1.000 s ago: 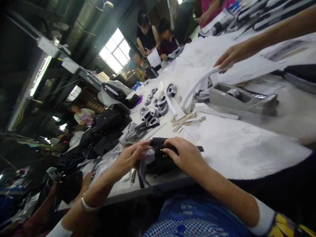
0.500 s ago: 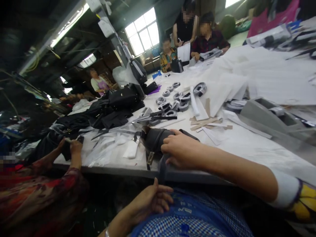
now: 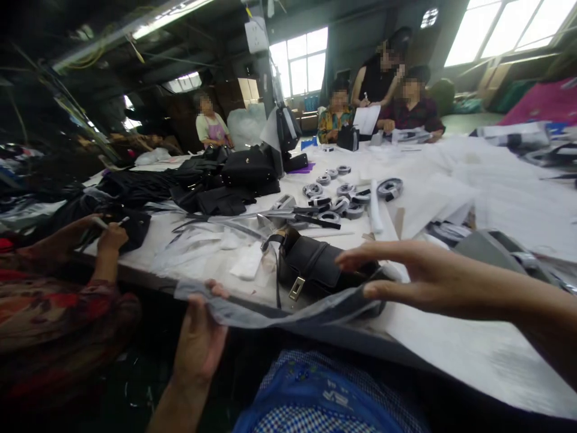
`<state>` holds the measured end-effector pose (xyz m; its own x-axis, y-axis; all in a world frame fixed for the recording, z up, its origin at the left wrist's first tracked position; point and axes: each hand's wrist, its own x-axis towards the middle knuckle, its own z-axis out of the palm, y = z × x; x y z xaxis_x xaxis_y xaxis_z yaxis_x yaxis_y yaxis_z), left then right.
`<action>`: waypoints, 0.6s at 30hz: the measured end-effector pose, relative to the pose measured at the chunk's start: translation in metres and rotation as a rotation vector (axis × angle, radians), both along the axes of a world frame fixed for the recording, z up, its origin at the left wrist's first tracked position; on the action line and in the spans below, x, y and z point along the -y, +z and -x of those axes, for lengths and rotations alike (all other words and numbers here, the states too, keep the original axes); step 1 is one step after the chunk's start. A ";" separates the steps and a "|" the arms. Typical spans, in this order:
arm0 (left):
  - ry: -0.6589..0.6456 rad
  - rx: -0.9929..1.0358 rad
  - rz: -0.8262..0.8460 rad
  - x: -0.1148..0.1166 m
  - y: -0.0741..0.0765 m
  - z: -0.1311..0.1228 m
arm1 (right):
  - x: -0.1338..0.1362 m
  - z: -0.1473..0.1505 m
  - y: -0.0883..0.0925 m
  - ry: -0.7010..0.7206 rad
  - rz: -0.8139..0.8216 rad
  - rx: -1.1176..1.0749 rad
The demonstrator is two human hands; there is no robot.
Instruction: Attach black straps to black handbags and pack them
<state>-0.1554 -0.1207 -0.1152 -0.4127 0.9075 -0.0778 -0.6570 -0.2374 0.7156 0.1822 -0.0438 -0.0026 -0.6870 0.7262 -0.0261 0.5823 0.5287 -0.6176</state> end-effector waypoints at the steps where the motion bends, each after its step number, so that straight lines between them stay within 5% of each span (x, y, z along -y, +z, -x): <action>1: 0.059 -0.105 -0.074 -0.007 0.018 0.000 | 0.002 0.015 0.008 -0.001 -0.035 -0.027; 5: 0.152 -0.413 -0.354 -0.043 0.097 -0.019 | 0.010 0.084 0.043 0.079 -0.134 -0.156; 8: 0.031 -0.596 -0.566 -0.069 0.152 -0.039 | 0.008 0.118 0.070 0.140 -0.082 -0.278; 10: -0.091 -0.587 -0.716 -0.084 0.174 -0.047 | 0.001 0.123 0.088 0.133 -0.022 -0.377; 13: -0.244 -0.560 -0.821 -0.101 0.167 -0.050 | -0.012 0.106 0.117 0.000 -0.004 -0.582; 15: -0.379 -0.779 -0.798 -0.109 0.137 -0.049 | -0.020 0.086 0.136 -0.117 -0.050 -0.725; 18: -0.781 -1.406 -0.743 -0.119 0.078 -0.049 | -0.027 0.054 0.160 -0.289 -0.238 -0.838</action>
